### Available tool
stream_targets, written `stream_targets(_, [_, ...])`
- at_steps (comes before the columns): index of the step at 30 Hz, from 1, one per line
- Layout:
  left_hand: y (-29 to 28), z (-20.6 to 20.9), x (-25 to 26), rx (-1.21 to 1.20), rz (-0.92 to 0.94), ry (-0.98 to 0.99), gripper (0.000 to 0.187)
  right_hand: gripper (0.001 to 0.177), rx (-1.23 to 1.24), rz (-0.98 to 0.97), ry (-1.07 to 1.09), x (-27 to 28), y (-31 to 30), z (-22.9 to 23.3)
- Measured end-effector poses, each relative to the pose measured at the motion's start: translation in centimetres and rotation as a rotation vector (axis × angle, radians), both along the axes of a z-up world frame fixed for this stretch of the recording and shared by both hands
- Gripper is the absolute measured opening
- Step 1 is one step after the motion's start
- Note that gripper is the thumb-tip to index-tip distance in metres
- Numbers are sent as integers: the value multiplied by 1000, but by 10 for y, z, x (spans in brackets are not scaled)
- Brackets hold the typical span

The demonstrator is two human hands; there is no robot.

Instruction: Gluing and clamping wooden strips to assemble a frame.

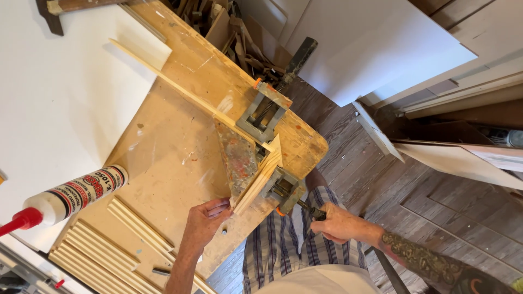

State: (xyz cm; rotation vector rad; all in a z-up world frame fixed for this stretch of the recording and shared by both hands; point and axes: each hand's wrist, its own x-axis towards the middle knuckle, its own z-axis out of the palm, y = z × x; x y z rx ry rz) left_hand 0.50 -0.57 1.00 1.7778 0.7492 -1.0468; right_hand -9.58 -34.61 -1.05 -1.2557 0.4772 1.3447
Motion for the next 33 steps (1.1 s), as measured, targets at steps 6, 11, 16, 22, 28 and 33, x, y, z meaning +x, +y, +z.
stream_targets(6, [21,-36,-18,-102,-3,-119,41,54,-4,-41,79,8,2,9])
stream_targets(11, [-34,45,8,307,-459,-661,31,40,-90,28,195,1,5,-1])
stream_targets(16, [-109,55,29,528,-1146,-1268,56,75,-152,81,253,14,9,21])
stream_targets(22, [-121,26,37,699,-1347,-1355,81,77,-164,107,89,25,7,35])
stream_targets(28, [-125,29,44,712,-1334,-1511,80,68,-200,176,42,10,8,18])
stream_targets(33, [-141,53,-8,82,-1199,-1529,43,54,-101,68,-9,8,7,19])
